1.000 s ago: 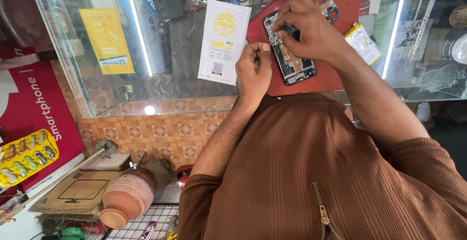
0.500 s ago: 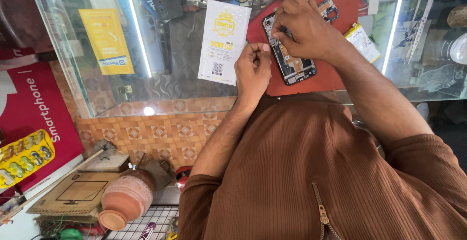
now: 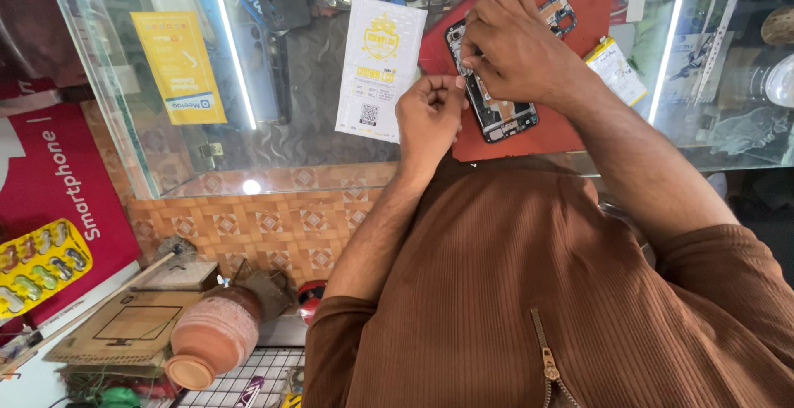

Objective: The person works on a disassembled smartphone placed on a red mat. They use their fingers to peel off a protective film from the internal components and then lift a ribbon cable from the motherboard. The person then picks up the phone's back cover and sets it aside.

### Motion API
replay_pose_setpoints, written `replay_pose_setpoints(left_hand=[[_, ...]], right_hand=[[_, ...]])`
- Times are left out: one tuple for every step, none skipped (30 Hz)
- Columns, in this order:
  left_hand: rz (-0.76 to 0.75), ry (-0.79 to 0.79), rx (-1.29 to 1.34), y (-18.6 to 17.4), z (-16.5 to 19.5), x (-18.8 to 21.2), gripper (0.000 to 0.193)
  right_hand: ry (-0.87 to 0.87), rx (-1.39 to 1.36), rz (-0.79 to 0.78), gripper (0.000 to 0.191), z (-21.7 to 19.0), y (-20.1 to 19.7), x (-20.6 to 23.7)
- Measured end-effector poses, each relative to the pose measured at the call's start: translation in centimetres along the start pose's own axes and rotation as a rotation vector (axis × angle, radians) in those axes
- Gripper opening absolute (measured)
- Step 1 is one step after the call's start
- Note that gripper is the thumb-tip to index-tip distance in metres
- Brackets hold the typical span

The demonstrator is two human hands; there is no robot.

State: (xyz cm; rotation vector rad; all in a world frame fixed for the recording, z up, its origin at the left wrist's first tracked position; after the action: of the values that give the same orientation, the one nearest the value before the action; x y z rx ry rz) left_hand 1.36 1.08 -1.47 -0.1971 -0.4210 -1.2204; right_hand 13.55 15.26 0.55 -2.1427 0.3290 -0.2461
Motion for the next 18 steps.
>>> replay_pose_setpoints(left_hand=[[0.005,0.007,0.002,0.1,0.0,0.0,0.022],[0.011,0.016,0.004,0.2,0.1,-0.1,0.023],[0.016,0.025,0.005,0.3,0.1,-0.1,0.023],[0.024,0.032,0.007,0.4,0.0,-0.1,0.022],[0.032,0.039,0.01,0.4,0.0,-0.1,0.021],[0.04,0.049,0.011,0.5,0.0,-0.2,0.021],[0.056,0.095,-0.012,0.6,0.0,-0.3,0.02],[0.07,0.137,-0.035,0.7,0.0,-0.3,0.02],[0.085,0.18,-0.058,0.8,0.1,-0.3,0.019],[0.092,0.169,-0.054,0.8,0.1,-0.4,0.019],[0.098,0.156,-0.05,0.8,0.1,-0.4,0.019],[0.106,0.137,-0.046,0.9,0.0,-0.2,0.018],[0.106,0.155,-0.067,0.9,0.1,-0.2,0.018],[0.107,0.177,-0.088,1.0,0.1,-0.2,0.018],[0.108,0.196,-0.108,1.0,0.2,-0.2,0.018],[0.117,0.197,-0.125,1.1,0.2,-0.2,0.017],[0.125,0.198,-0.142,1.1,0.3,-0.2,0.017],[0.132,0.199,-0.159,1.2,0.3,-0.2,0.017]], right_hand=[[0.014,-0.021,0.0,0.01,0.0,0.0,0.0],[0.027,-0.042,0.001,0.009,0.0,0.0,0.1],[0.039,-0.063,0.001,0.009,0.0,-0.1,0.1],[0.026,-0.092,0.013,0.01,0.0,-0.2,0.3],[0.012,-0.121,0.024,0.012,-0.1,-0.2,0.5],[-0.003,-0.148,0.037,0.013,0.0,-0.3,0.5],[-0.008,-0.148,0.043,0.013,0.0,-0.4,0.5],[-0.009,-0.15,0.047,0.013,-0.1,-0.3,0.6],[-0.011,-0.152,0.051,0.013,-0.1,-0.3,0.7],[-0.019,-0.151,0.061,0.013,-0.1,-0.3,0.7],[-0.024,-0.153,0.069,0.014,-0.1,-0.3,0.8],[-0.028,-0.158,0.074,0.014,-0.1,-0.2,1.0],[-0.032,-0.169,0.08,0.014,-0.1,-0.1,1.1],[-0.038,-0.178,0.087,0.014,-0.1,-0.1,1.1],[-0.042,-0.188,0.093,0.015,0.0,-0.1,1.2],[-0.039,-0.191,0.091,0.015,0.0,-0.1,1.3],[-0.036,-0.193,0.09,0.016,0.1,-0.1,1.3],[-0.031,-0.195,0.089,0.017,0.1,-0.1,1.3]])
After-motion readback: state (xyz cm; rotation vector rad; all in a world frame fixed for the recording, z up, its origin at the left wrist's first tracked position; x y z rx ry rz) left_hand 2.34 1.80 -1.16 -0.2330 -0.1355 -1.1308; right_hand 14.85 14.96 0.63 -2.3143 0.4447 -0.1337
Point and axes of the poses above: each hand's wrist, its own x-axis away from the middle knuckle, its own y-axis out of the palm, z = x × y, the point moved 1 cm from there along -x, towards the middle knuckle, and after that the axes turned 11 degrees about -z, right-handed, at the moved point
